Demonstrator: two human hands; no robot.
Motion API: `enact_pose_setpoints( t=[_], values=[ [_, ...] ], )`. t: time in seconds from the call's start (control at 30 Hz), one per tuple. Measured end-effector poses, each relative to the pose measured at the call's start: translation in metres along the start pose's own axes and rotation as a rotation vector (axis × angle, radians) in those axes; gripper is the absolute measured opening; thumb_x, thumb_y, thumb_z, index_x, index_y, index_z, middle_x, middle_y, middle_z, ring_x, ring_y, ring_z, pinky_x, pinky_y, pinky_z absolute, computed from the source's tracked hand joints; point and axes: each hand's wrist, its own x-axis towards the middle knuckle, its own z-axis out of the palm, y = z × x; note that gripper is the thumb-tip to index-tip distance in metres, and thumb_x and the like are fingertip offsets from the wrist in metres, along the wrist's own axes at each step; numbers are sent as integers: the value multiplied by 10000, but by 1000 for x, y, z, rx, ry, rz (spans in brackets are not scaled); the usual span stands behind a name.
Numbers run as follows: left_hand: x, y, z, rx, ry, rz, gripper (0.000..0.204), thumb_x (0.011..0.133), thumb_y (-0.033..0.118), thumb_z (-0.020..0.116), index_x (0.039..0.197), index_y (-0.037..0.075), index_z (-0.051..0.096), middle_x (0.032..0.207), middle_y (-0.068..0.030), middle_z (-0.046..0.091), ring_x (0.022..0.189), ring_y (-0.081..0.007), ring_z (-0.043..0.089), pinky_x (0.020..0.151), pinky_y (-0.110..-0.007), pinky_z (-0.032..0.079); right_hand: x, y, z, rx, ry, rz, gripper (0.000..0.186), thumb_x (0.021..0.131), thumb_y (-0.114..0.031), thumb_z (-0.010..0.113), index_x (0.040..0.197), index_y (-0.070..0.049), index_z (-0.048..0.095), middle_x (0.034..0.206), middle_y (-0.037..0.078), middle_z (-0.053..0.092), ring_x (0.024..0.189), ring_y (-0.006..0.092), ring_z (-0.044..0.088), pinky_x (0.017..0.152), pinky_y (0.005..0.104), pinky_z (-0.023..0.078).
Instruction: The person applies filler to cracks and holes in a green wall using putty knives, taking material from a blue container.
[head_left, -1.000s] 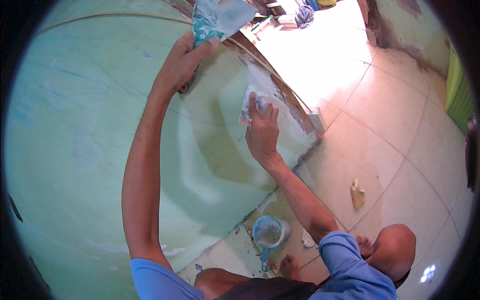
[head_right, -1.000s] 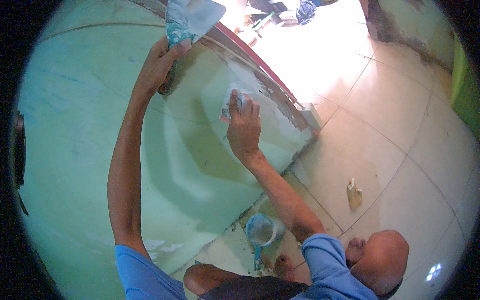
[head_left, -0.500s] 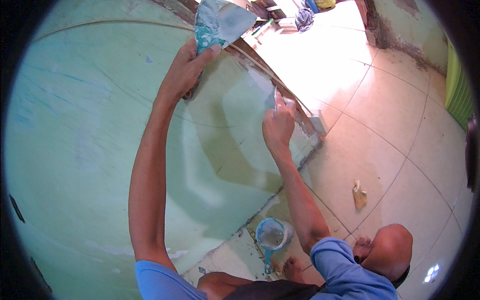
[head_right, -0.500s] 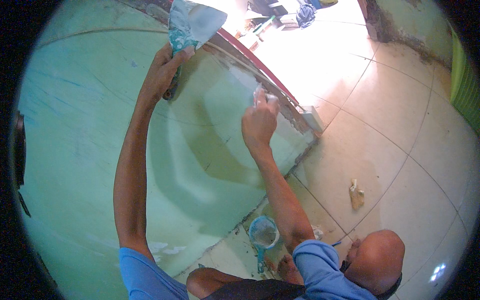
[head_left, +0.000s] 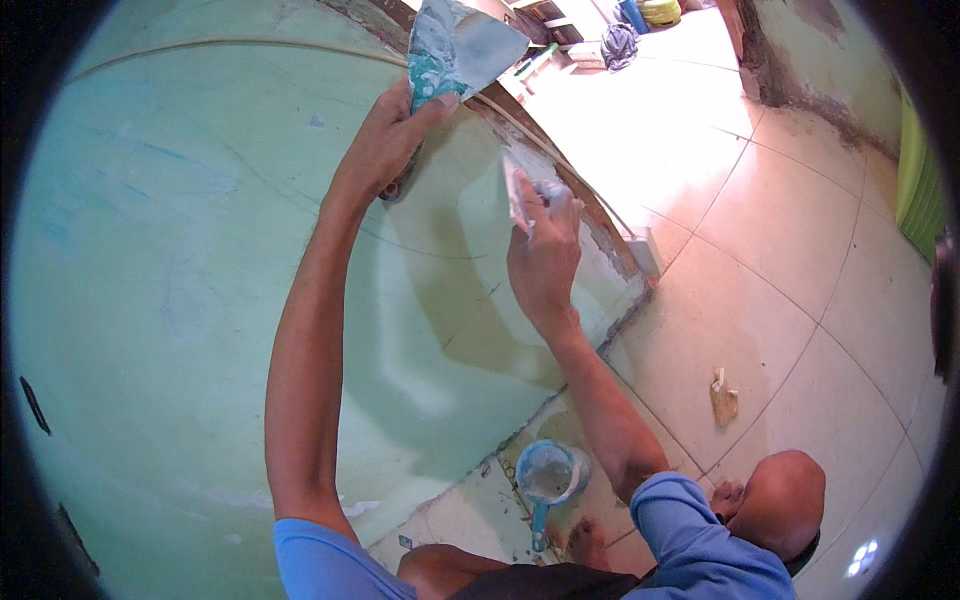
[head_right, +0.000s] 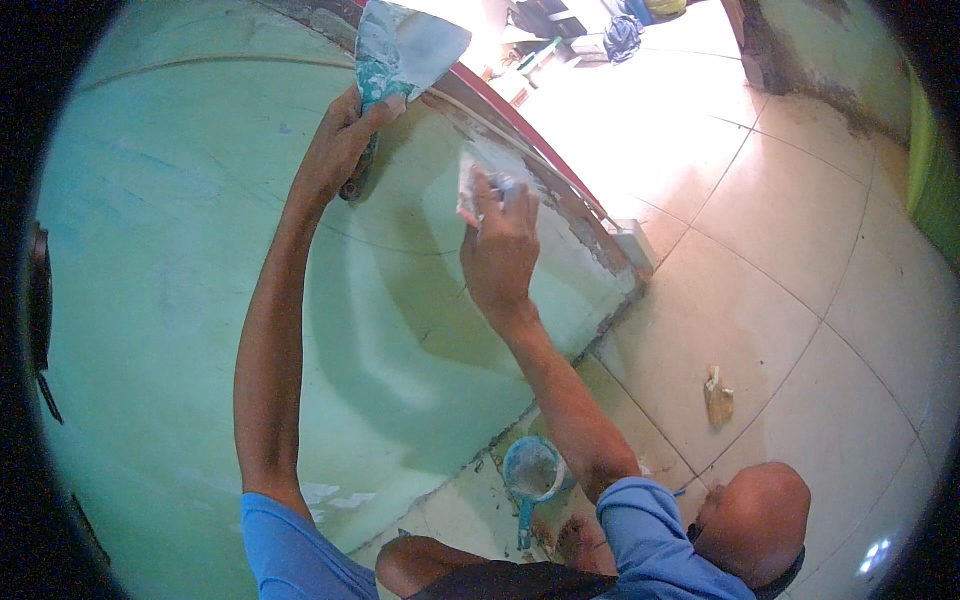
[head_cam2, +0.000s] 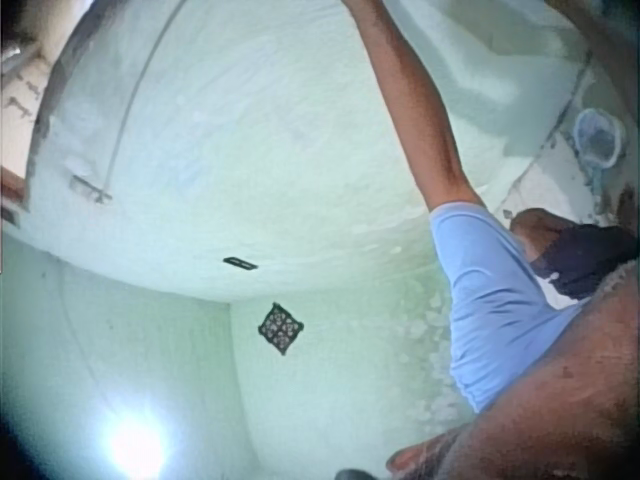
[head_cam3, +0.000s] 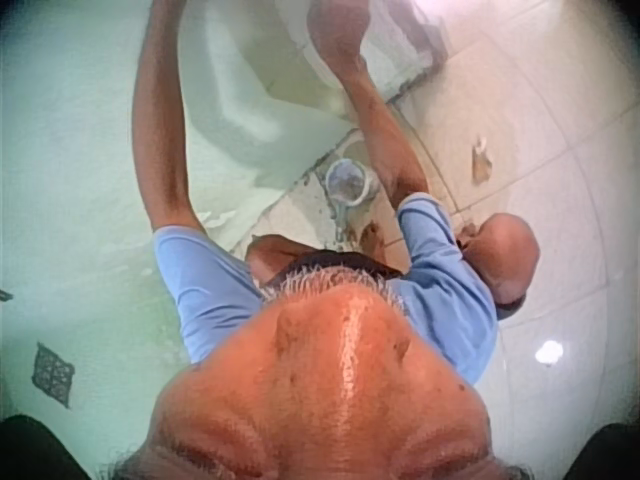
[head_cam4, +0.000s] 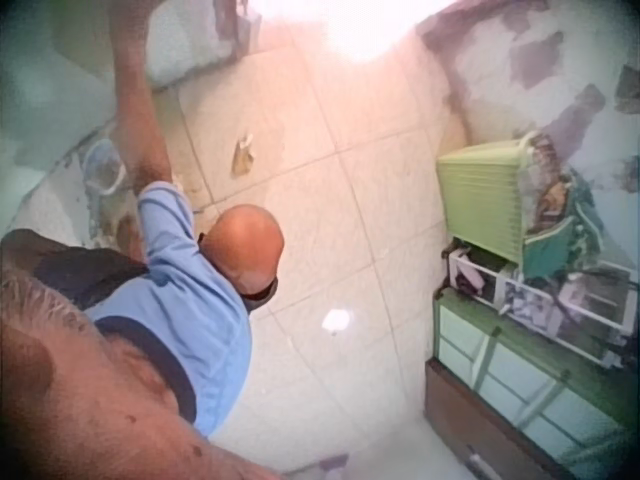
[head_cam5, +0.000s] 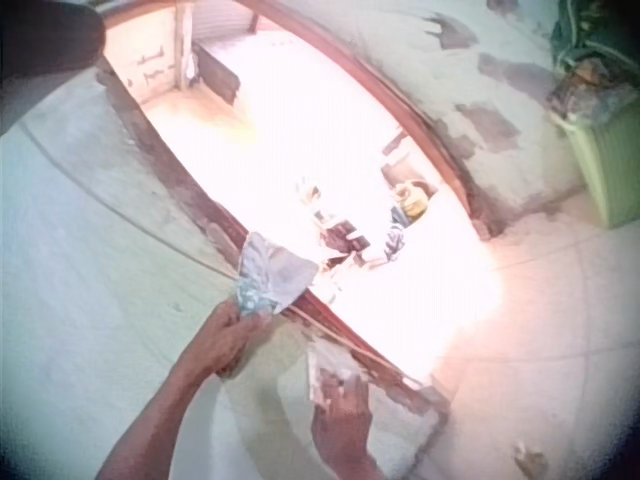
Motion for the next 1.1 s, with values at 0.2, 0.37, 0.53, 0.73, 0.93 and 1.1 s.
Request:
enact_pose_setpoints(
  t=[0.2, 0.37, 0.53, 0.73, 0.93, 1.1],
  values=[
    [-5, 13, 0, 56, 4, -45, 460, 862, 409, 563, 1142, 45, 580, 919, -25, 604, 800, -119, 519, 725, -282, 425, 13, 6, 24, -107, 75, -35, 532, 710, 18, 670, 1230, -1, 557, 1005, 157, 505, 907, 315, 503, 739, 411, 475],
    [1, 2, 1, -42, -4, 39, 423, 867, 378, 574, 1124, 42, 579, 934, -29, 609, 829, -123, 530, 764, -285, 429, 12, -12, 48, -219, 117, -14, 564, 707, -70, 706, 1240, 8, 538, 1015, 161, 504, 924, 312, 502, 742, 406, 492],
    [-4, 4, 1, -75, 20, 13, 401, 889, 342, 556, 1090, -4, 570, 959, -48, 625, 860, -137, 528, 824, -298, 430, -15, -17, 31, -91, -87, -63, 564, 723, 48, 645, 1271, -17, 525, 1067, 164, 479, 967, 325, 485, 723, 399, 500],
    [-3, 4, 2, -66, 30, 33, 410, 886, 341, 560, 1113, 0, 566, 972, -53, 627, 880, -142, 536, 829, -298, 430, 12, -5, 22, -196, 40, 21, 535, 746, -160, 707, 1220, 24, 542, 996, 146, 496, 929, 298, 501, 733, 395, 509],
    [-4, 0, 0, -72, 8, -21, 446, 879, 369, 573, 1163, 25, 574, 1026, -46, 624, 903, -146, 543, 842, -295, 419, -1, -22, 34, -124, 5, -44, 489, 752, -97, 669, 1212, 14, 548, 1006, 155, 506, 954, 305, 513, 719, 398, 516],
    [-4, 7, 7, -95, 33, 28, 390, 891, 329, 561, 1098, -2, 579, 959, -55, 630, 888, -141, 539, 834, -294, 430, 21, -6, 33, -174, 70, 22, 457, 753, -11, 617, 1205, 13, 554, 989, 153, 516, 929, 307, 521, 720, 399, 519]
  ],
)
